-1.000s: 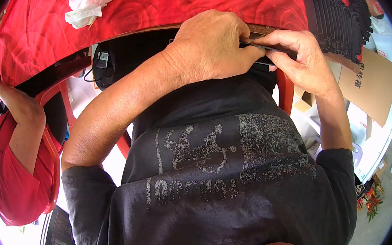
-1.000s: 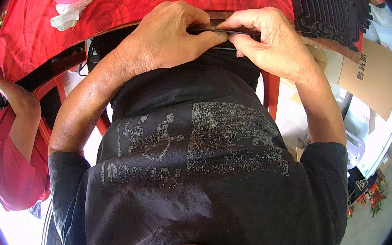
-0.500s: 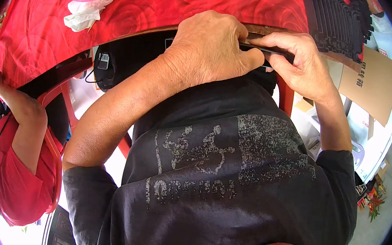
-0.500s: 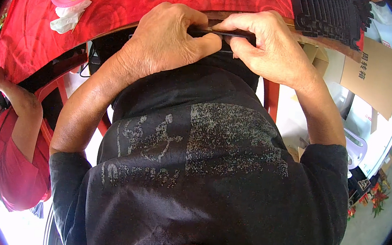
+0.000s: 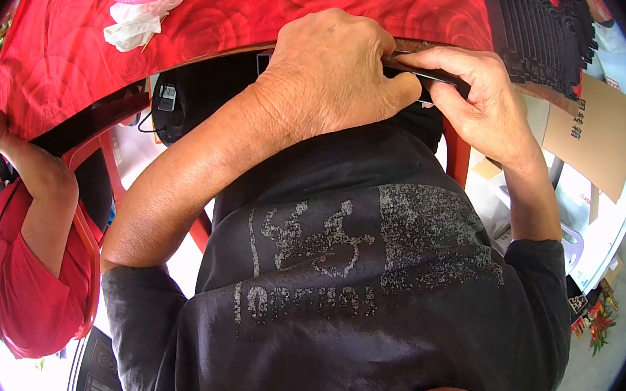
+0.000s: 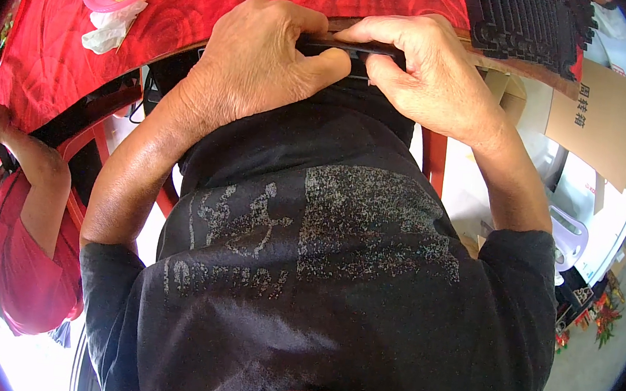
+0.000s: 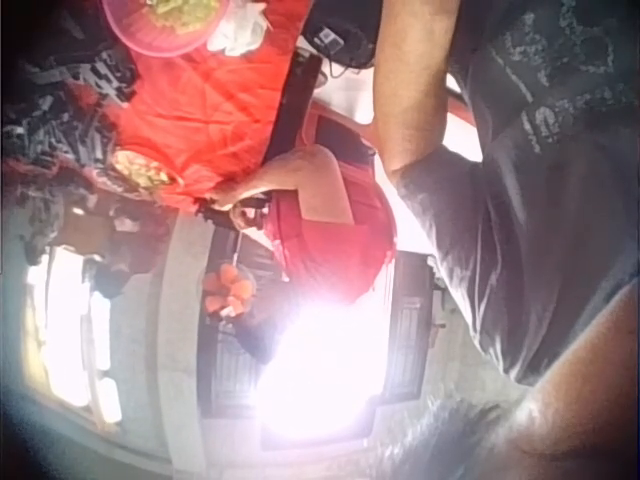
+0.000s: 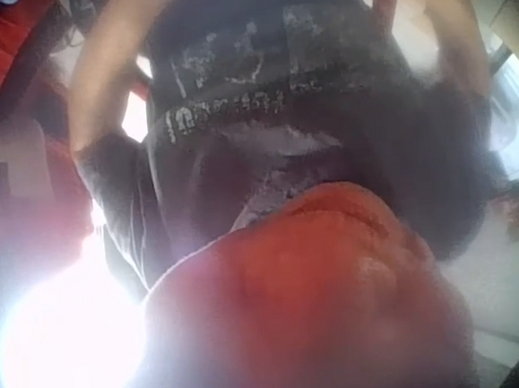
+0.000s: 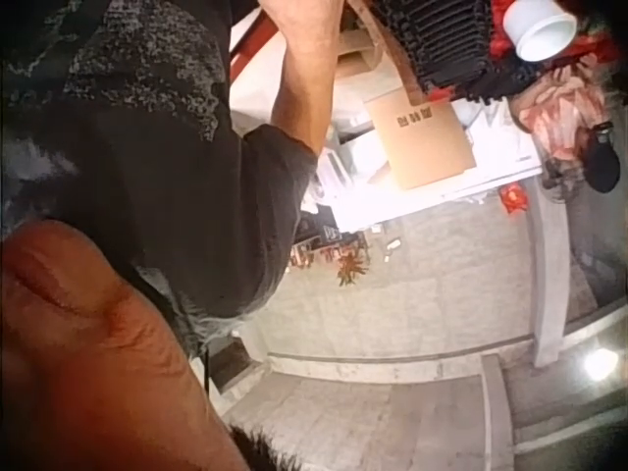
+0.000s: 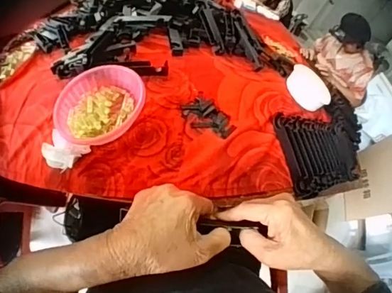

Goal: The person assembles level components by inserting level vials and small plastic pieces into black plastic casings by hand.

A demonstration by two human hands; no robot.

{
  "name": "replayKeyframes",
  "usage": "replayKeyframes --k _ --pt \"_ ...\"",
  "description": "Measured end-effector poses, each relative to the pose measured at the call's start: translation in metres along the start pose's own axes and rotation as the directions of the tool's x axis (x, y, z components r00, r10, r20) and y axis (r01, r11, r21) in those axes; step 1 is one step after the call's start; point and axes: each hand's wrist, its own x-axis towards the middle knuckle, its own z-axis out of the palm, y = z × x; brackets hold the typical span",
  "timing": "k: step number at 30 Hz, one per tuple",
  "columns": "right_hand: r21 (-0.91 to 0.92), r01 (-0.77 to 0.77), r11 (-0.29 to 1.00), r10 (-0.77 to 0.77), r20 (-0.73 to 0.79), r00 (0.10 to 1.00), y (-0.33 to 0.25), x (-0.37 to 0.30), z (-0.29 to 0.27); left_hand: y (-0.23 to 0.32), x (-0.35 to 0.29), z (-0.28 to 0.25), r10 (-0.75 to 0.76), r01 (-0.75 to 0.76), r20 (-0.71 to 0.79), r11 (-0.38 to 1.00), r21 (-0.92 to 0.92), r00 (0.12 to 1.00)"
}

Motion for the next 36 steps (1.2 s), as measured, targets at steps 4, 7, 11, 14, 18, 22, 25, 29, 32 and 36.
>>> replayKeyframes --k 4,7,11,14,18,22,25,29,32,36 --pt "0.025 -0.001 1.0 0.002 -0.009 1.0 0.002 0.001 -0.002 -0.007 -0.001 -0.007 0.067 -0.067 -0.016 0.998 0.004 0.998" --pt "0.064 0.0 0.998 -0.001 0.013 1.0 0.004 0.0 0.001 -0.006 0.002 -0.012 0.093 -0.094 0.02 0.994 0.056 0.995" --pt "0.086 0.003 0.996 -0.008 0.059 0.998 0.007 0.0 0.002 -0.005 0.002 -0.016 0.109 -0.116 0.059 0.986 0.117 0.992" --pt "0.079 0.013 0.997 -0.02 0.086 0.996 0.007 0.001 0.0 -0.007 0.002 -0.017 0.151 -0.155 0.046 0.983 0.102 0.987" --pt "0.064 0.019 0.998 -0.025 0.096 0.995 0.012 0.002 0.001 -0.007 0.002 -0.018 0.134 -0.146 0.082 0.975 0.168 0.988" --pt "0.019 0.08 0.997 -0.081 0.1 0.992 0.013 0.002 0.001 -0.006 0.002 -0.018 0.159 -0.172 0.082 0.967 0.19 0.984" --pt "-0.01 0.152 0.988 -0.15 0.087 0.985 0.016 0.003 0.003 -0.006 0.001 -0.016 0.177 -0.183 0.047 0.96 0.211 0.983" --pt "0.062 0.047 0.997 -0.053 0.096 0.994 0.016 0.005 0.004 -0.004 0.004 -0.017 0.151 -0.167 0.089 0.961 0.221 0.985" --pt "0.079 -0.008 0.997 0.001 0.081 0.997 0.015 0.007 0.007 -0.002 0.005 -0.018 0.132 -0.155 0.116 0.964 0.218 0.985" --pt "0.18 -0.125 0.976 0.118 0.052 0.992 0.008 0.007 0.011 0.0 0.005 -0.023 0.095 -0.125 0.142 0.966 0.227 0.985"
